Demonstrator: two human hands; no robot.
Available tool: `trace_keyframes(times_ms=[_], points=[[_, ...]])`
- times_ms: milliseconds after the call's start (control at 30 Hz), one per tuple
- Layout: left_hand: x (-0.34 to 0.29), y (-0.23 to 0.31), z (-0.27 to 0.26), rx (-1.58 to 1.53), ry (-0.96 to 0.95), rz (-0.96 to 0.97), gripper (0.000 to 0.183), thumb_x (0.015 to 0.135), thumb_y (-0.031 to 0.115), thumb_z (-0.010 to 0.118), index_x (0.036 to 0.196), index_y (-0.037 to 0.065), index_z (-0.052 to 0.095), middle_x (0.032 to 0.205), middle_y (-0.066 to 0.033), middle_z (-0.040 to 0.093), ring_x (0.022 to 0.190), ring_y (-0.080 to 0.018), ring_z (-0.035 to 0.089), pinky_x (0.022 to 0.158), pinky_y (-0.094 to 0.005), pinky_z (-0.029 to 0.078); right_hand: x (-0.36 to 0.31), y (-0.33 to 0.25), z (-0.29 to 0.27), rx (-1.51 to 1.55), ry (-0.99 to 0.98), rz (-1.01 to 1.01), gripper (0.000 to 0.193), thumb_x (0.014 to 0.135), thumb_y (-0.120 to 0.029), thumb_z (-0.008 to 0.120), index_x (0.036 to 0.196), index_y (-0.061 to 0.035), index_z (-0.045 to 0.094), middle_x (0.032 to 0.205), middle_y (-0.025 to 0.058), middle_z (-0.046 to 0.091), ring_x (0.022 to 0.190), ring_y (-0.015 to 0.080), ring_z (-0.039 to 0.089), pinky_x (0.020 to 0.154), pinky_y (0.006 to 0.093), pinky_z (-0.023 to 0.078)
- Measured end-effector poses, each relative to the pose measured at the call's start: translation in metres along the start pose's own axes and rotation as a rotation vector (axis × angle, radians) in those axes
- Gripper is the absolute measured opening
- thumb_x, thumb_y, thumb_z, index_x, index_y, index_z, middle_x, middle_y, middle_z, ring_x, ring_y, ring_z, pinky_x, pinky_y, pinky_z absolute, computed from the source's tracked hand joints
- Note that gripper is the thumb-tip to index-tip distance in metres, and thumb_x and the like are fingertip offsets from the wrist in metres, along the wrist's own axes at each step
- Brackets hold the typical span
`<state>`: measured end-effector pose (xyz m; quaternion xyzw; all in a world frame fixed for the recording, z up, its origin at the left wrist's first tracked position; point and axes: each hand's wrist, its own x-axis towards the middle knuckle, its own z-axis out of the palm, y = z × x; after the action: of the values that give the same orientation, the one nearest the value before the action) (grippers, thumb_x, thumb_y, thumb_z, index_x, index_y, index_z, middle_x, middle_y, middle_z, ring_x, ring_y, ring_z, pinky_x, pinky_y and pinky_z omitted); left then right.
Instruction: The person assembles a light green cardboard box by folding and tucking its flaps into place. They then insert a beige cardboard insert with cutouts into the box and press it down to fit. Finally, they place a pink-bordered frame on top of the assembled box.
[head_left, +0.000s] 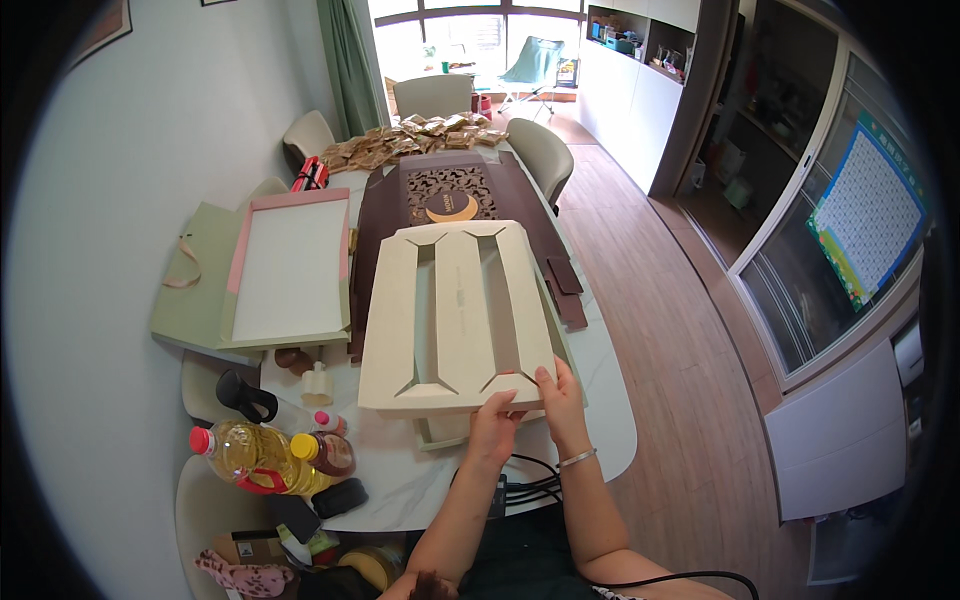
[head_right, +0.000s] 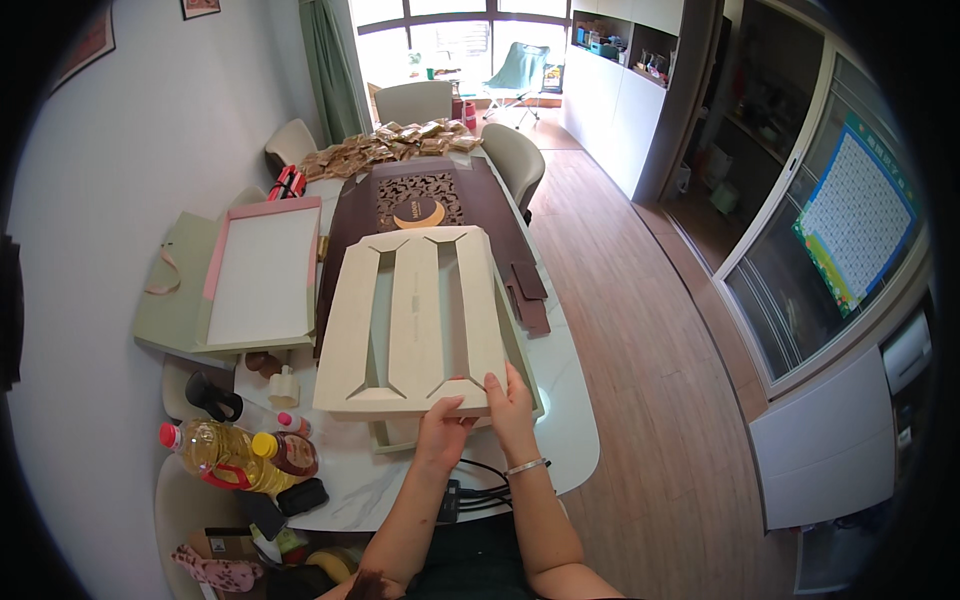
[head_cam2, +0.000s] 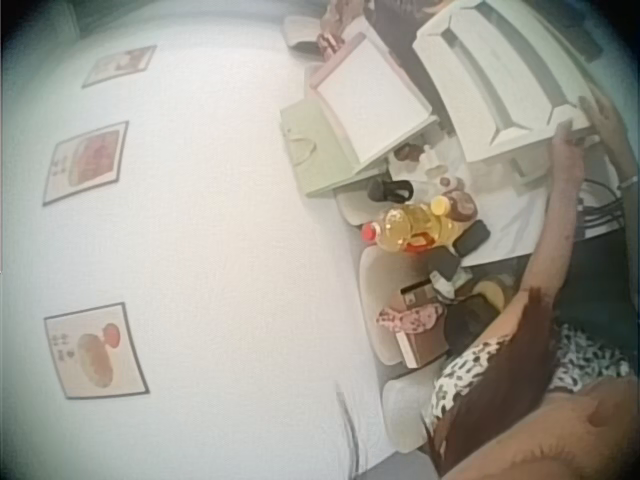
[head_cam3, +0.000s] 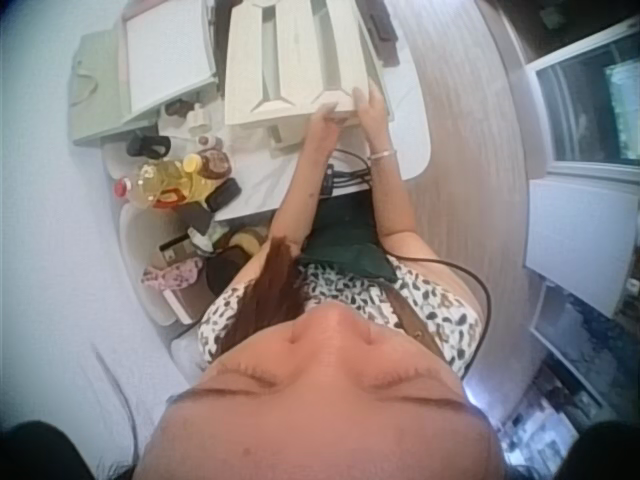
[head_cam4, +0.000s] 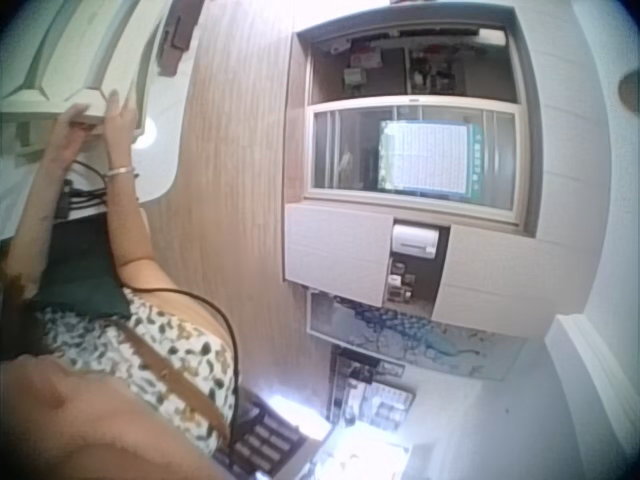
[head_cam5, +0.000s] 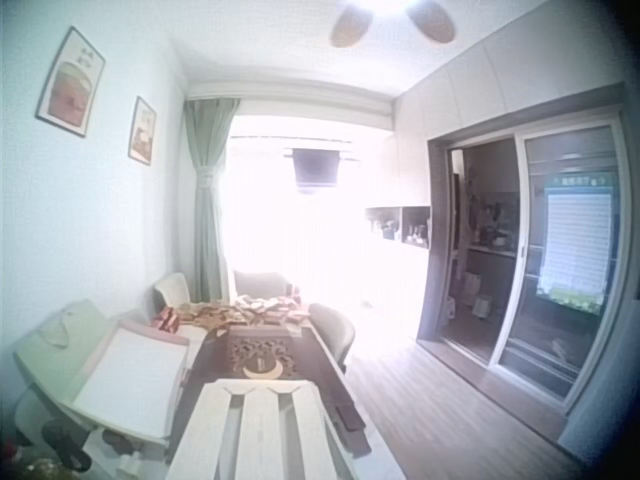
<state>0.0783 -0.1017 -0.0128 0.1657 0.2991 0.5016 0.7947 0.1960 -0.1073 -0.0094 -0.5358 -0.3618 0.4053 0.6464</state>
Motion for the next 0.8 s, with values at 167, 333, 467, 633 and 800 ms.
trace_keyframes(times_ms=[167, 333, 467, 633, 800], points=[[-0.001, -0.003, 0.001, 0.233, 0.037, 0.038, 0.037, 0.087, 0.019, 0.062, 0.121, 0.007, 0.055, 0.103, -0.0074, 0.062, 0.081, -0.0128, 0.056, 0.060, -0.0245, 0.043, 0.000, 0.003, -0.002, -0.047, 0.106, 0.005, 0.038, 0.102, -0.025, 0.047, 0.120, 0.0065, 0.057, 0.102, 0.0081, 0.067, 0.092, 0.0116, 0.059, 0.080, 0.0251, 0.047], [-0.006, 0.010, 0.004, 0.257, -0.030, -0.172, 0.039, 0.092, 0.030, 0.064, 0.118, 0.003, 0.054, 0.102, -0.0127, 0.065, 0.084, -0.0185, 0.064, 0.064, -0.0270, 0.054, -0.004, -0.009, 0.004, -0.107, 0.164, -0.161, 0.038, 0.102, -0.026, 0.047, 0.121, 0.0063, 0.057, 0.099, 0.0098, 0.068, 0.088, 0.0124, 0.060, 0.077, 0.0270, 0.049], [-0.005, 0.002, 0.011, 0.154, 0.052, 0.082, 0.041, 0.095, 0.029, 0.063, 0.121, 0.001, 0.049, 0.112, -0.0182, 0.062, 0.095, -0.0276, 0.067, 0.077, -0.0364, 0.059, -0.011, -0.013, 0.016, -0.193, 0.261, -0.362, 0.036, 0.102, -0.021, 0.047, 0.124, 0.0063, 0.055, 0.100, 0.0137, 0.068, 0.087, 0.0160, 0.063, 0.077, 0.0292, 0.050], [0.002, 0.002, 0.003, -0.092, 0.016, 0.050, 0.046, 0.098, 0.030, 0.056, 0.130, 0.000, 0.043, 0.124, -0.0182, 0.056, 0.116, -0.0306, 0.057, 0.097, -0.0452, 0.050, -0.016, -0.014, 0.016, -0.363, 0.311, -0.508, 0.037, 0.101, -0.019, 0.046, 0.128, 0.0055, 0.051, 0.102, 0.0179, 0.067, 0.087, 0.0213, 0.065, 0.076, 0.0314, 0.051], [-0.009, 0.021, 0.023, -0.183, 0.068, 0.050, 0.044, 0.099, 0.026, 0.055, 0.134, 0.004, 0.039, 0.130, -0.0174, 0.052, 0.124, -0.0320, 0.050, 0.104, -0.0482, 0.043, -0.020, -0.013, 0.014, -0.352, 0.245, -0.517, 0.038, 0.102, -0.021, 0.044, 0.129, 0.0057, 0.049, 0.113, 0.0168, 0.064, 0.100, 0.0210, 0.062, 0.085, 0.0318, 0.049]])
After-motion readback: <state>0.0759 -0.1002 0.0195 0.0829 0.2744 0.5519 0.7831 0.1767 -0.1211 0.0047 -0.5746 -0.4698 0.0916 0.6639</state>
